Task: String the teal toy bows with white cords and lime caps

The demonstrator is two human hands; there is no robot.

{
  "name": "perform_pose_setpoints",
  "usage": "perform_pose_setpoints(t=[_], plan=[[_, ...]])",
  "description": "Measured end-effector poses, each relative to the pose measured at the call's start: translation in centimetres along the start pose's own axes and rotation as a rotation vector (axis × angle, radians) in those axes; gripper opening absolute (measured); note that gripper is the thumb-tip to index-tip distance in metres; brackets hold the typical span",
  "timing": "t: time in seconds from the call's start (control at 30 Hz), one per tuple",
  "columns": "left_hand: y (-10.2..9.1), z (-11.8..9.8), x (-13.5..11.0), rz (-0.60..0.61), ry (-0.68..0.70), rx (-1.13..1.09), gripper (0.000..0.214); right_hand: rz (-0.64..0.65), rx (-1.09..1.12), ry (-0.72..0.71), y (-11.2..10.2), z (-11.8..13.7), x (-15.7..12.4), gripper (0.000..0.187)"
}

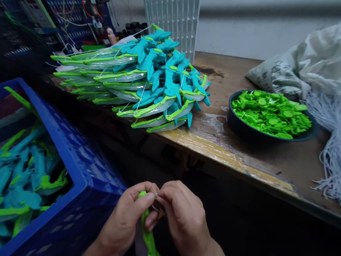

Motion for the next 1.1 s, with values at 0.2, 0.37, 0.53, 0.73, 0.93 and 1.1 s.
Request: perform_pose_setpoints(t=[0.2, 0.37, 0.53, 0.73, 0.93, 1.1], plan=[[0.6, 0.3, 0.2, 0.019, -0.033, -0.059, 0.026, -0.076, -0.091, -0.100, 0.1, 0.8, -0.9, 0.016], [0.4, 0.5, 0.3, 0.015, -0.023, -0.034, 0.027, -0.076, -0.238, -0.182, 0.3, 1.2, -0.9, 0.012], [0.4, 0.4, 0.1, -0.021, -0.016, -0.021, 0.030, -0.065, -0.294, -0.218, 0.4, 1.2, -1.0, 0.012], [0.5, 0.2, 0.1, -0.040, 0.008, -0.026, 0.031, -0.084, -0.148, -0.006, -0.2, 0.7, -1.2, 0.012], [0.5, 0.3, 0.2, -0.035, -0.017, -0.037, 0.032, -0.033, -0.080, 0.038, -0.4, 1.0, -0.9, 0.011], [0.7, 0.8, 0.2, -0.001, -0.017, -0.040, 0.035, 0.023, -0.032, 0.152, -0.4, 0.8, -0.6, 0.012]])
Point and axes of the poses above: each hand's wrist, its own x-axis towards the middle knuckle, its own y-axis out of the palm, z = x × y, the point moved 3 cm from there along x, towards the middle knuckle, and after that the axes turned 15 degrees about -z, right-handed, at the moved point
